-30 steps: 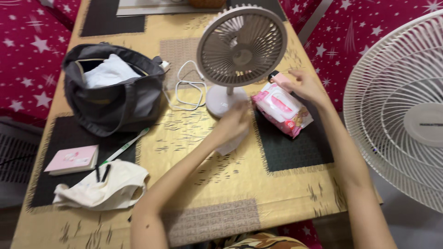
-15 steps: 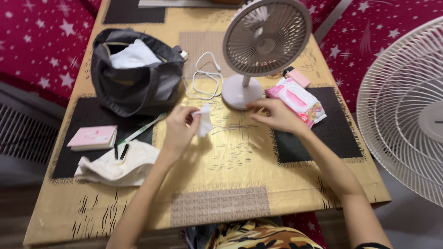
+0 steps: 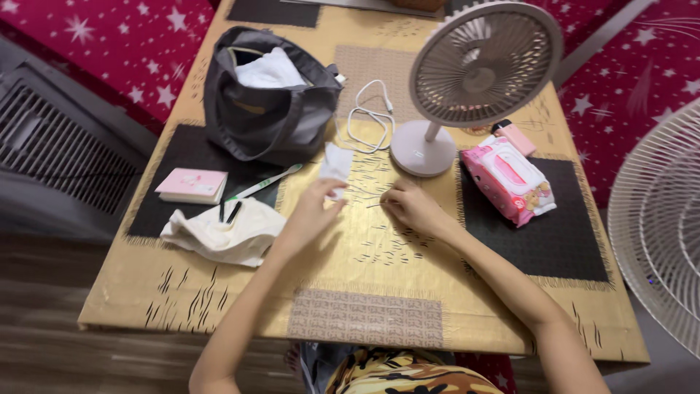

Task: The person cleans a small pink handheld fan and a larger white desk fan using wet wipes. They disassemble the handheld fan, wipe its parts, reassemble it, then disassemble the desk fan and wipe its grille and base.

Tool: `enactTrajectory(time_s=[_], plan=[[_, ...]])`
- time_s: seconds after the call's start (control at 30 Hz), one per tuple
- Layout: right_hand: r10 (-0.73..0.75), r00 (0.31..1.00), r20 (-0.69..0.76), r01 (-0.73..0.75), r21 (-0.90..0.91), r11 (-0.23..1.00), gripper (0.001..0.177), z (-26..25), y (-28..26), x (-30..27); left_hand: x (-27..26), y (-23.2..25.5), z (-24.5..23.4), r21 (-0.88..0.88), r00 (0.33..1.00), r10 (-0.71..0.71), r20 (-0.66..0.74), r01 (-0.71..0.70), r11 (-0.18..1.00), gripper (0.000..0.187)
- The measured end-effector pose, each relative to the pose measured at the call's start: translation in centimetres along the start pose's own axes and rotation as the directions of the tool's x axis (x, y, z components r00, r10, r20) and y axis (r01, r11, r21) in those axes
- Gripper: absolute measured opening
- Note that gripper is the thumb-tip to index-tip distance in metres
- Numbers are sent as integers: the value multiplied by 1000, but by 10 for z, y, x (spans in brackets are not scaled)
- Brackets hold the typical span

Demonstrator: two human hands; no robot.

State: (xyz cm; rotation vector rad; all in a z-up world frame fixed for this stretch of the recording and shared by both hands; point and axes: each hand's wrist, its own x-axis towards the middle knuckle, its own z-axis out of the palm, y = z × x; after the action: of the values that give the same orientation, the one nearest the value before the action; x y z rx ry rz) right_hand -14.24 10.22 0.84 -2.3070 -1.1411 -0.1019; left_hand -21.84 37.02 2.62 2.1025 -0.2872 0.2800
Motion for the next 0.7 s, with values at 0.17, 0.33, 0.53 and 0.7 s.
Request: enactTrajectory(time_s=[0.17, 0.33, 0.53, 0.7], plan=[[-1, 999, -53, -1, -34, 999, 15, 5, -12, 3, -45, 11, -7, 2, 981, -170, 97, 171, 985, 31], [-105, 994, -41, 106, 28, 994, 15, 10, -38, 19, -79, 20, -34, 302, 989, -73, -130, 110, 947, 26], [-202, 979, -9, 202, 56, 978, 16, 33, -73, 53, -106, 22, -95, 429, 886, -107, -450, 320, 845, 19], [-303, 953, 18, 296, 174, 939, 17, 50, -102, 70, -97, 18, -122, 418, 819, -157, -551, 435, 797, 16]])
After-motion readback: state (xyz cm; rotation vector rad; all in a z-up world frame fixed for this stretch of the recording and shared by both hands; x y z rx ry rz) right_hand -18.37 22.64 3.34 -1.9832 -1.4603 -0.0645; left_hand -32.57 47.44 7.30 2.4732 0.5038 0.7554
